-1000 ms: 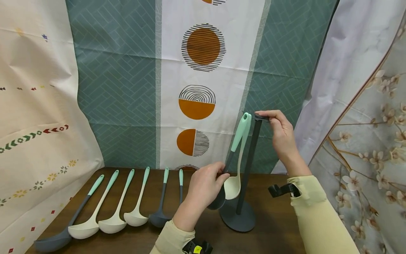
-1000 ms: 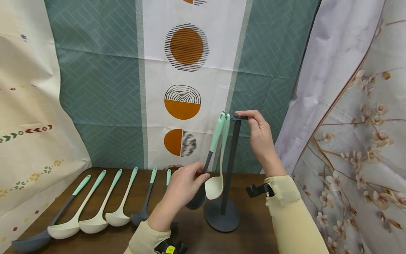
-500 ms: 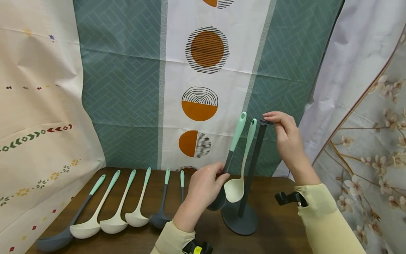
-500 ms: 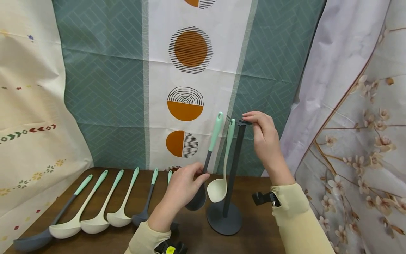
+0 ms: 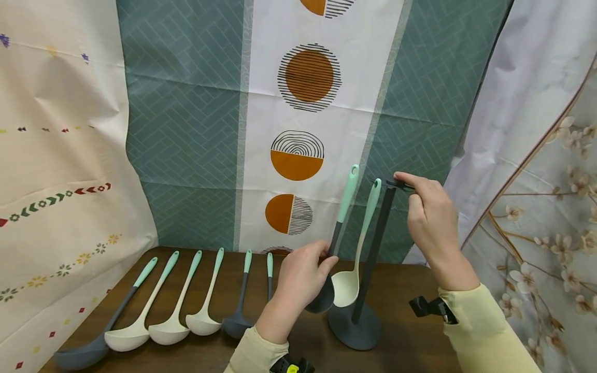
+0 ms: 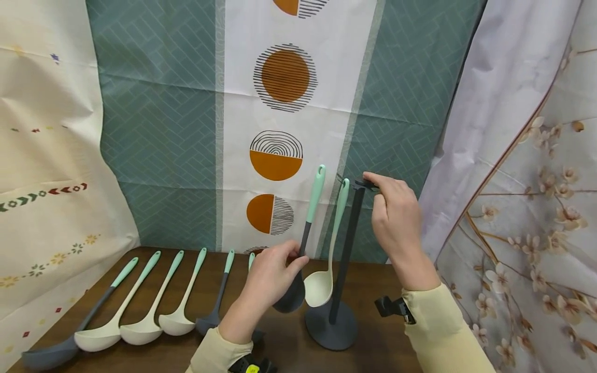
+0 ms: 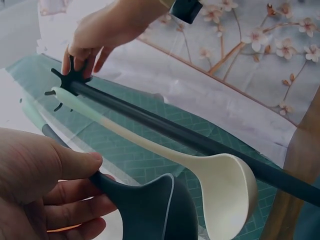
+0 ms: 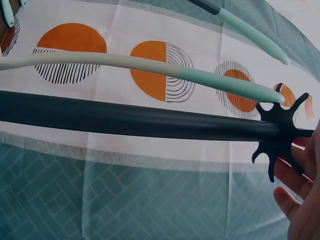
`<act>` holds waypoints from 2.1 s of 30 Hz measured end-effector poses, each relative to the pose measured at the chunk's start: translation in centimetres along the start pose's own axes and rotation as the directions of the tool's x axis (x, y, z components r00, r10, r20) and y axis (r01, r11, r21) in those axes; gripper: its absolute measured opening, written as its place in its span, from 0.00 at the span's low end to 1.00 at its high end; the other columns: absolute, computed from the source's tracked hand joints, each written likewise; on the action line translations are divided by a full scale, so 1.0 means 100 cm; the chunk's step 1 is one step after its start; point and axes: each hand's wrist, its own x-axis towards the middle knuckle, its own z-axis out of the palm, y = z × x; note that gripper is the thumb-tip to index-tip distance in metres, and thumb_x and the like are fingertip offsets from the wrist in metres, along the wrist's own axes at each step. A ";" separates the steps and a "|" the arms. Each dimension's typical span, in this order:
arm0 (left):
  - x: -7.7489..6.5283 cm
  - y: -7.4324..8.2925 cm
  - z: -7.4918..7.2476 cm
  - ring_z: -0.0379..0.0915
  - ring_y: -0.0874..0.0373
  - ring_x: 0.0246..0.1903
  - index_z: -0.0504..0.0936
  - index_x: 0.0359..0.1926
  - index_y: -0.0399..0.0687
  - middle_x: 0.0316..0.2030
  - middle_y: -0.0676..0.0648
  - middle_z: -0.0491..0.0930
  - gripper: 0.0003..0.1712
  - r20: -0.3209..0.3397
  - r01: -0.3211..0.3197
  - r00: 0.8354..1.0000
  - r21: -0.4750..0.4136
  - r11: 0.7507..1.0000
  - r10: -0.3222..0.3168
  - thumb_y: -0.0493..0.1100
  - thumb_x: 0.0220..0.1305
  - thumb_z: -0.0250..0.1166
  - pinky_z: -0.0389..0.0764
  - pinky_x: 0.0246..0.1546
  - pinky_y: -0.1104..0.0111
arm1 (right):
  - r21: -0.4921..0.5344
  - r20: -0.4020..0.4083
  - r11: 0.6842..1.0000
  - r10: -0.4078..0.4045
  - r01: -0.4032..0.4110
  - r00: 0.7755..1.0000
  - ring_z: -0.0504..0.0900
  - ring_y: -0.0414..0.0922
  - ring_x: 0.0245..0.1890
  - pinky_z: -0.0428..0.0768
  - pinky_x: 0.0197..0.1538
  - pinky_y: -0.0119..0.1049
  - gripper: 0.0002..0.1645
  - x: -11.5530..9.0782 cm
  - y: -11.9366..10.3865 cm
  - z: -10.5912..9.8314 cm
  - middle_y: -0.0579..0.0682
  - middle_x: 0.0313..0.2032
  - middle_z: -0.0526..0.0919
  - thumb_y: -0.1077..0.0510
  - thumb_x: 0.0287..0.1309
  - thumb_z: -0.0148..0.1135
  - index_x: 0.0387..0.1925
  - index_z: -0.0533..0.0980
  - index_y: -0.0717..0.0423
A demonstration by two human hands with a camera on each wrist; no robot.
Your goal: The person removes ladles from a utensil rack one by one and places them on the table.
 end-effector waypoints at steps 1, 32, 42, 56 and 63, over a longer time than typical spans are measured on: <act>0.000 0.000 0.000 0.69 0.63 0.24 0.80 0.32 0.54 0.24 0.58 0.76 0.14 -0.004 -0.004 1.000 0.001 1.000 0.004 0.43 0.72 0.78 0.70 0.25 0.67 | 0.001 0.002 1.000 0.013 -0.013 1.000 0.82 0.57 0.61 0.65 0.42 0.48 0.32 -0.001 0.000 -0.001 0.52 0.61 0.88 0.62 0.81 0.38 0.68 0.85 0.47; -0.006 -0.030 0.011 0.78 0.60 0.25 0.86 0.38 0.51 0.31 0.53 0.88 0.08 0.046 0.209 0.977 0.018 0.978 -0.209 0.45 0.73 0.77 0.78 0.27 0.64 | 0.074 -0.159 0.983 -0.157 0.171 0.975 0.87 0.57 0.61 0.68 0.79 0.48 0.20 0.013 0.006 0.013 0.55 0.58 0.90 0.58 0.85 0.53 0.60 0.87 0.61; -0.014 -0.046 0.027 0.74 0.60 0.22 0.86 0.36 0.48 0.26 0.55 0.83 0.09 0.122 0.265 0.956 0.037 0.964 -0.267 0.44 0.73 0.77 0.75 0.24 0.64 | 0.106 -0.219 0.986 -0.103 0.128 0.970 0.87 0.58 0.59 0.71 0.77 0.49 0.19 0.004 0.011 0.026 0.56 0.54 0.92 0.60 0.82 0.55 0.57 0.89 0.61; -0.020 -0.065 0.047 0.70 0.59 0.18 0.85 0.32 0.47 0.21 0.54 0.77 0.13 0.194 0.296 0.930 0.113 0.948 -0.313 0.45 0.73 0.76 0.72 0.21 0.65 | 0.055 -0.214 0.988 -0.127 0.142 0.968 0.87 0.59 0.57 0.71 0.77 0.47 0.24 0.001 0.014 0.026 0.59 0.54 0.91 0.54 0.86 0.49 0.57 0.87 0.64; -0.025 -0.072 0.052 0.71 0.61 0.15 0.83 0.31 0.46 0.18 0.55 0.75 0.14 0.234 0.318 0.914 0.098 0.943 -0.332 0.44 0.73 0.76 0.71 0.20 0.66 | 0.082 -0.229 0.988 -0.108 0.130 0.967 0.87 0.60 0.57 0.72 0.76 0.48 0.21 -0.001 0.013 0.028 0.57 0.54 0.92 0.57 0.84 0.52 0.57 0.88 0.62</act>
